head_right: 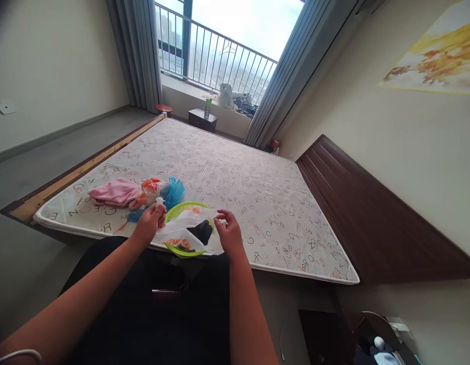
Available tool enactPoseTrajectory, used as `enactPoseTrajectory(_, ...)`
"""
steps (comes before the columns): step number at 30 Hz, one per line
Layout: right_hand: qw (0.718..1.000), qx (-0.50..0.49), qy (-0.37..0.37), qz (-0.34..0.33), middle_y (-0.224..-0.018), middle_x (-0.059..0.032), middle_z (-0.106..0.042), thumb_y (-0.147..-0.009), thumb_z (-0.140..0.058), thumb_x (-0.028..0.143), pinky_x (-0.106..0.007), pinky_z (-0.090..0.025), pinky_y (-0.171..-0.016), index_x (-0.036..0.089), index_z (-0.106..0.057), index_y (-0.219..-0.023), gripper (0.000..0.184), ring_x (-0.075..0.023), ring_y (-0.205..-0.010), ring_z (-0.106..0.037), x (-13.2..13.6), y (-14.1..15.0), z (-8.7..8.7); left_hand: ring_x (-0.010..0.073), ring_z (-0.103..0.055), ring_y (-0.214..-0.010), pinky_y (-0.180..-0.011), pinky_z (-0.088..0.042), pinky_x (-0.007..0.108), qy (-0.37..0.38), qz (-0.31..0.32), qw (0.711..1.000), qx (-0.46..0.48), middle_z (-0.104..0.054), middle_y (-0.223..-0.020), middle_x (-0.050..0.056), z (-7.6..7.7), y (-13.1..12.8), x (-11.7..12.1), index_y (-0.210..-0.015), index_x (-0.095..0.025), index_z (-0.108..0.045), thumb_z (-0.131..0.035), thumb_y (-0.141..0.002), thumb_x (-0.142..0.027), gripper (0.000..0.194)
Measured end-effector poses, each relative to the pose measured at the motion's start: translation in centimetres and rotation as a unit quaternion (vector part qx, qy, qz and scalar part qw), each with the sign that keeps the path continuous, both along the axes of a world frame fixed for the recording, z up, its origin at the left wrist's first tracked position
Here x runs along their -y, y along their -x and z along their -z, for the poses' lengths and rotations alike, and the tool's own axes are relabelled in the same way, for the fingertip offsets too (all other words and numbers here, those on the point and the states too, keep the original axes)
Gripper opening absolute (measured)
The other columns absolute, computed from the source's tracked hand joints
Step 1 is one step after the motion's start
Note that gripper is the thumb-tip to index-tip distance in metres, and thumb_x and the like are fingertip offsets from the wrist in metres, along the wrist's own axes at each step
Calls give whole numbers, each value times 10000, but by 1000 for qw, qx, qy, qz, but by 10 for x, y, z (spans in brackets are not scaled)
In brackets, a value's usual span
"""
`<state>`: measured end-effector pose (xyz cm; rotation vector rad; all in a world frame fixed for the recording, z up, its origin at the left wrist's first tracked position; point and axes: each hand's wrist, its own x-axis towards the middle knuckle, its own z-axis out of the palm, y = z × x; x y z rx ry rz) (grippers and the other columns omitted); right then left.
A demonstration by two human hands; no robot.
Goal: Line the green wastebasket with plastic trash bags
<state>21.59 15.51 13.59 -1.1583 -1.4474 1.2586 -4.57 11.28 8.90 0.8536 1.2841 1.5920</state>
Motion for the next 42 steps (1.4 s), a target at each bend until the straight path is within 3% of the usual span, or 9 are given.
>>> enactPoseTrajectory(4,968,180,-66,-164,-737,63,-649,-898,-643,363,-223,-394,-585,311,-508,-1481,600,-98,-575,-516,16,23,-24,145,-406,-563,-526,-367,281,-27,189,964,-186,-486,-618,5,-25,-27,11,-704,-207,-570,-457,-932,-702,556)
enactPoseTrajectory(7,944,234,-94,-213,-633,69,-615,-925,-549,274,-235,-385,-609,304,-620,-1380,461,-116,-589,-545,20,32,-29,174,-469,-632,-609,-428,305,-53,240,929,-276,-541,-641,27,-33,-36,15,-666,-210,-575,-414,-948,-683,573)
enactPoseTrajectory(11,959,224,-96,-149,-624,44,-635,-903,-515,250,-249,-392,-627,235,-731,-963,225,-125,-596,-561,18,33,-17,176,-527,-641,-649,-465,305,-24,223,927,-300,-573,-629,13,-26,-44,24,-701,-210,-625,-494,-933,-590,464)
enactPoseTrajectory(15,994,93,-33,-51,-587,62,-537,-908,-513,377,-240,-390,-573,215,-652,-936,215,-128,-548,-504,10,33,-2,171,-652,-760,-771,-530,311,-66,162,969,-174,-714,-870,25,-16,-65,39,-1227,-221,-629,-601,-921,-443,379)
enactPoseTrajectory(20,988,147,-43,-10,-644,40,-562,-890,-527,384,-248,-396,-588,214,-663,-941,224,-144,-586,-515,2,32,-1,152,-615,-655,-672,-509,287,-61,295,926,-230,-713,-784,42,-9,-75,34,-1009,-184,-757,-530,-935,-322,276)
enactPoseTrajectory(25,923,352,-155,-25,-766,-1,-624,-883,-650,388,-277,-427,-691,263,-697,-1159,306,-169,-686,-560,6,21,-14,215,-650,-780,-775,-508,334,5,160,939,-306,-737,-826,64,5,-64,17,-1151,-168,-791,-571,-894,-365,391)
enactPoseTrajectory(31,936,289,-201,-22,-1091,-80,-643,-824,-677,262,-361,-495,-815,311,-672,-1302,480,-228,-903,-604,6,-16,-25,199,-607,-640,-689,-480,319,78,93,954,-274,-664,-653,4,23,-54,16,-1299,-170,-732,-636,-854,-423,521)
enactPoseTrajectory(37,957,276,-84,42,-754,-33,-635,-787,-712,320,-363,-469,-726,225,-739,-828,107,-191,-683,-528,-14,-83,-13,252,-695,-852,-761,-528,331,122,-69,986,-89,-790,-953,104,42,-16,4,-1138,-130,-791,-723,-773,-399,459)
enactPoseTrajectory(42,997,-31,-15,74,-751,22,-628,-764,-792,468,-328,-504,-746,221,-648,-877,307,-152,-725,-581,-15,-89,14,215,-683,-766,-706,-545,318,88,-143,986,2,-770,-864,88,50,3,-5,-1218,-96,-743,-731,-792,-421,536)
